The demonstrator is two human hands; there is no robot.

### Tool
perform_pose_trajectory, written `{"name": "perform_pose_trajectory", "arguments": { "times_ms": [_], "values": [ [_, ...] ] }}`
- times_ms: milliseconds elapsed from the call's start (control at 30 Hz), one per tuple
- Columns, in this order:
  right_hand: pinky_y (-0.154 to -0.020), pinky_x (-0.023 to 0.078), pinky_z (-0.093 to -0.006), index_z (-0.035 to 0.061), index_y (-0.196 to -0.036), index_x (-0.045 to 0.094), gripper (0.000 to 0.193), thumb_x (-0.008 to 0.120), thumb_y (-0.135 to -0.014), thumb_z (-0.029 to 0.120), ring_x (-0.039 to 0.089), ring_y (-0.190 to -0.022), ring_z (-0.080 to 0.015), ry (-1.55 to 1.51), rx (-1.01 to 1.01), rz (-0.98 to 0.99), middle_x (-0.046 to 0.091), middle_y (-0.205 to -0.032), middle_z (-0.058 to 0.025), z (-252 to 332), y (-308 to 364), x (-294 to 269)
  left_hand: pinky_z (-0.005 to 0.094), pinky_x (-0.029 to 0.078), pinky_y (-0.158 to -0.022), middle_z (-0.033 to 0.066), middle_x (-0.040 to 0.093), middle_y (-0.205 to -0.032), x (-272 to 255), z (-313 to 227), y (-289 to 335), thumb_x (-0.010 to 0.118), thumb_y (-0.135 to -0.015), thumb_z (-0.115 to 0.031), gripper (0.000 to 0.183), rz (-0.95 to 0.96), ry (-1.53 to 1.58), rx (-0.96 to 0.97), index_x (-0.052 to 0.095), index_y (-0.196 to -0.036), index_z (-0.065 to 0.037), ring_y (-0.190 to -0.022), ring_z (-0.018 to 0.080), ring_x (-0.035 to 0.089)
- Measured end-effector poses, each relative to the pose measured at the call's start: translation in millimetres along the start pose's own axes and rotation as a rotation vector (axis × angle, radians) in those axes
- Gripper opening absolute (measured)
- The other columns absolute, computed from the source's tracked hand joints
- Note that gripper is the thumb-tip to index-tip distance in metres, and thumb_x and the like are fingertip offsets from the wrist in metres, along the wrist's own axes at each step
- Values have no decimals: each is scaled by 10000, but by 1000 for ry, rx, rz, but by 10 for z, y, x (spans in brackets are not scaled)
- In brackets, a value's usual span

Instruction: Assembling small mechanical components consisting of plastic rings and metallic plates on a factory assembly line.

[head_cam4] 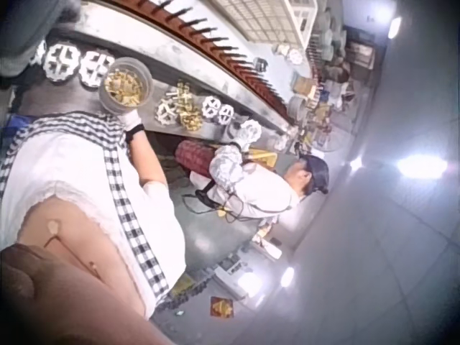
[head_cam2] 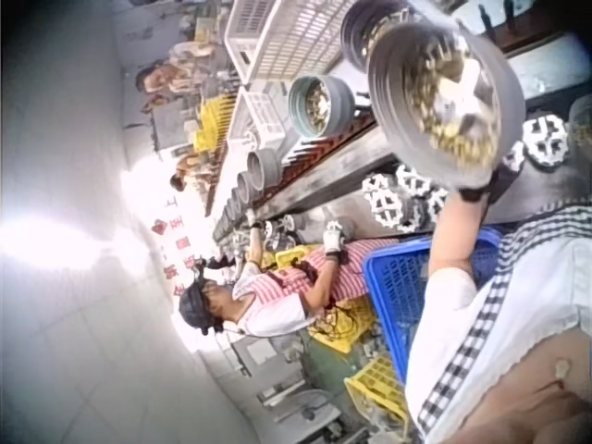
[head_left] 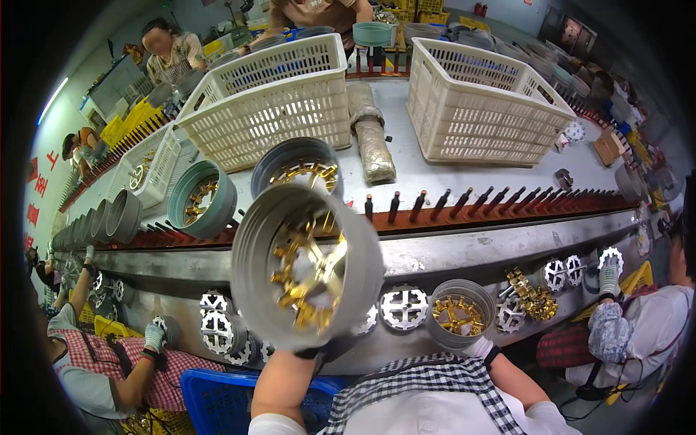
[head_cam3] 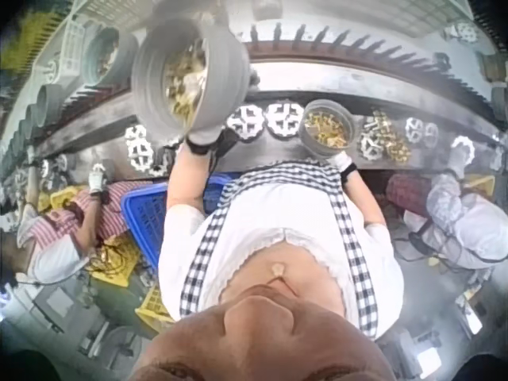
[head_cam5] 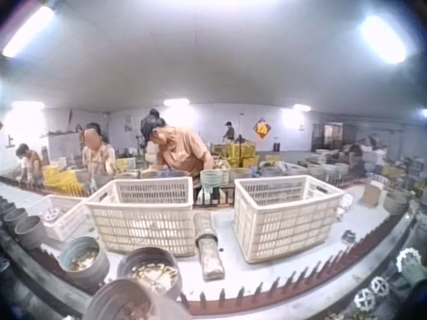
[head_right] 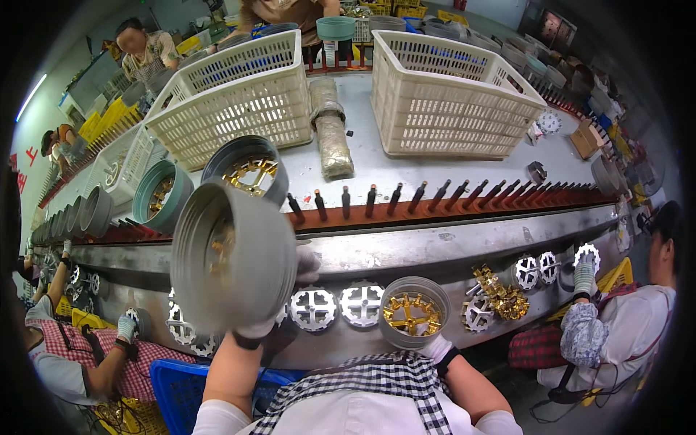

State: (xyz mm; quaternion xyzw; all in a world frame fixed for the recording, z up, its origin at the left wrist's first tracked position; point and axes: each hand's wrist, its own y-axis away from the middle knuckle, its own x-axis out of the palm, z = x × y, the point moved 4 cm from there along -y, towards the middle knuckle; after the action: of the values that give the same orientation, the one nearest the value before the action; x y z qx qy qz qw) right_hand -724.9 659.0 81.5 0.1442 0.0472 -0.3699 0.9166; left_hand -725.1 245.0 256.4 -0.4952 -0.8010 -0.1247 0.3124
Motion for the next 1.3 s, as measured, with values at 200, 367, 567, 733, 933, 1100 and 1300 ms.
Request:
{"name": "perform_pose_trajectory", "arguments": {
  "times_ms": [200,367,567,733,933,1100,1300],
  "values": [
    [-738,481,-385,82,-1005,586,171,552,-887,201,590,-872,-247,113,-55,20,619,-954,-108,-285,284,21,420,545,-885,169,585,-1131,327,99,-591,479,-977,-123,328,133,-24,82,477,-1281,0,-1036,264,606],
    [-722,475,-397,96,-975,594,160,557,-876,215,591,-845,-256,208,-123,43,622,-924,-105,-571,335,33,462,527,-911,132,586,-1093,40,200,-1330,492,-983,-181,293,143,99,-142,483,-1221,-12,-1027,260,604],
    [-702,467,-411,112,-940,602,148,562,-863,233,591,-812,-266,328,-214,97,626,-888,-101,-896,214,98,456,477,-968,122,580,-1178,-687,702,-1481,500,-975,-192,301,-12,-688,248,484,-1245,-59,-1093,298,572],
    [-686,461,-423,126,-910,609,141,567,-852,247,592,-785,-274,446,-328,202,629,-858,-98,-1098,-116,189,337,402,-1041,112,536,-1315,-1565,875,-1578,373,-1002,-178,323,-82,-1337,445,494,-1257,-22,-1178,223,515],
    [-667,453,-437,142,-874,618,135,573,-839,264,592,-752,-285,586,-430,267,632,-822,-95,-1425,-291,287,386,451,-931,117,654,-1108,-2101,505,-1450,440,-939,-182,280,-300,-1217,511,625,-1113,-63,-1077,273,583],
    [-651,447,-449,156,-845,625,133,578,-828,279,593,-724,-293,748,-426,220,635,-793,-92,-1795,-332,102,392,400,-997,123,612,-1190,-1620,277,-1312,441,-955,-227,321,-208,-1200,312,560,-1187,-39,-1148,283,528],
    [-632,439,-463,172,-809,634,134,583,-814,296,594,-692,-304,889,-504,262,639,-757,-88,-2113,-551,197,385,402,-987,105,630,-1156,-1787,-52,-1157,483,-946,-257,307,-288,-1682,168,583,-1142,-43,-1113,257,554]
  ]
}}
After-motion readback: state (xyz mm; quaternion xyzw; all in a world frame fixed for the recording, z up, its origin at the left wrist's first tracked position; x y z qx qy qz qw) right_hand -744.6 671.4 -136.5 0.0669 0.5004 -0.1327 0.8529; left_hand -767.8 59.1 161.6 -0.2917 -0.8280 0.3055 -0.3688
